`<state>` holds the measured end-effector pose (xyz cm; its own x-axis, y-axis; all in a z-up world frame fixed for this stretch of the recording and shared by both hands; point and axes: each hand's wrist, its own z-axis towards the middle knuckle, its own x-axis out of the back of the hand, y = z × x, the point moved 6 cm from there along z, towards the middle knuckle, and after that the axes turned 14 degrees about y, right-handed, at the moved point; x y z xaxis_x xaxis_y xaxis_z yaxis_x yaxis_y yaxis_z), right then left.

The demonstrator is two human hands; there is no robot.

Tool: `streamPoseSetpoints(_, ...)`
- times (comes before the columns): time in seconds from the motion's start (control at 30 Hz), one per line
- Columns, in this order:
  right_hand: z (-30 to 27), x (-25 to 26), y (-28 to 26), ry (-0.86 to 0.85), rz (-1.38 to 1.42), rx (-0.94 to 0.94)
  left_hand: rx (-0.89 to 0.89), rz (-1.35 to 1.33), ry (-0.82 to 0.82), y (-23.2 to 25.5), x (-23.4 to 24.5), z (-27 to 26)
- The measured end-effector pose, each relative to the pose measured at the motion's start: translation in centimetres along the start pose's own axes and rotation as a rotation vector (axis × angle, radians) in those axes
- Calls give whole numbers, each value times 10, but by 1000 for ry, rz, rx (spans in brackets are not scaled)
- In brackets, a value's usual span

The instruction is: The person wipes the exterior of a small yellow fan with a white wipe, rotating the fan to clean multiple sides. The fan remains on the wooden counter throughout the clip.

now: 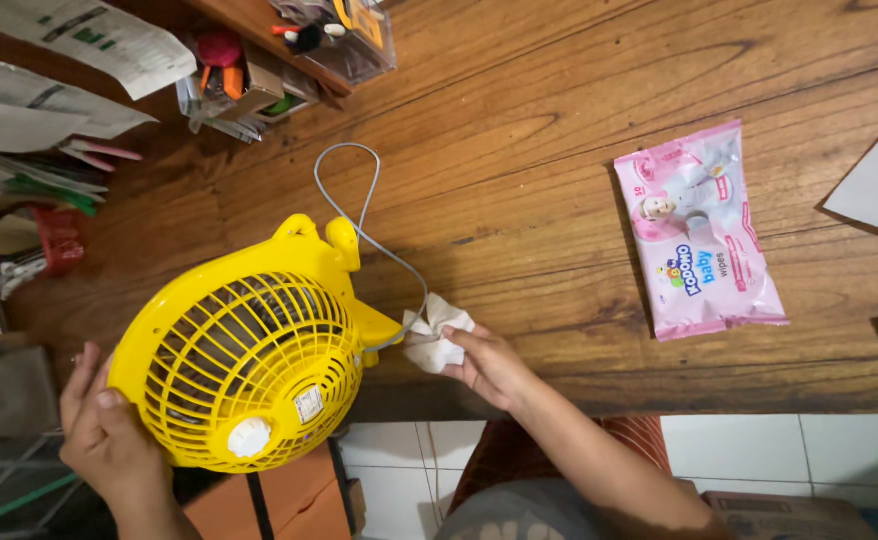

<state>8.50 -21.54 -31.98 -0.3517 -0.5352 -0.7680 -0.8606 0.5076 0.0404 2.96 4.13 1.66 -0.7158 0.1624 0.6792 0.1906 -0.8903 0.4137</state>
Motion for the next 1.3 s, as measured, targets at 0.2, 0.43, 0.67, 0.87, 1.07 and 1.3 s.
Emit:
streamPoseSetpoints(0.2,53,-50,35,-211,-147,-11,-41,16,-18,3,3,-7)
streamPoseSetpoints(0.43,55,-11,36,33,14,-80,-51,25,-17,-2,5,-5)
streamPoseSetpoints(0.67,85,-16,34,-244,-133,296,-77,4,-47,12,1,-3)
streamPoseSetpoints(0.87,76,-11,33,-394,-599,646,-12,40,-54,19,-7,4)
streamPoseSetpoints(1.07,58,38,-2,-25,-706,596,-45,37,-69,27,-18,13)
streamPoseSetpoints(1.3,43,35,-42,224,-626,591,-22,53,-55,31,-27,18)
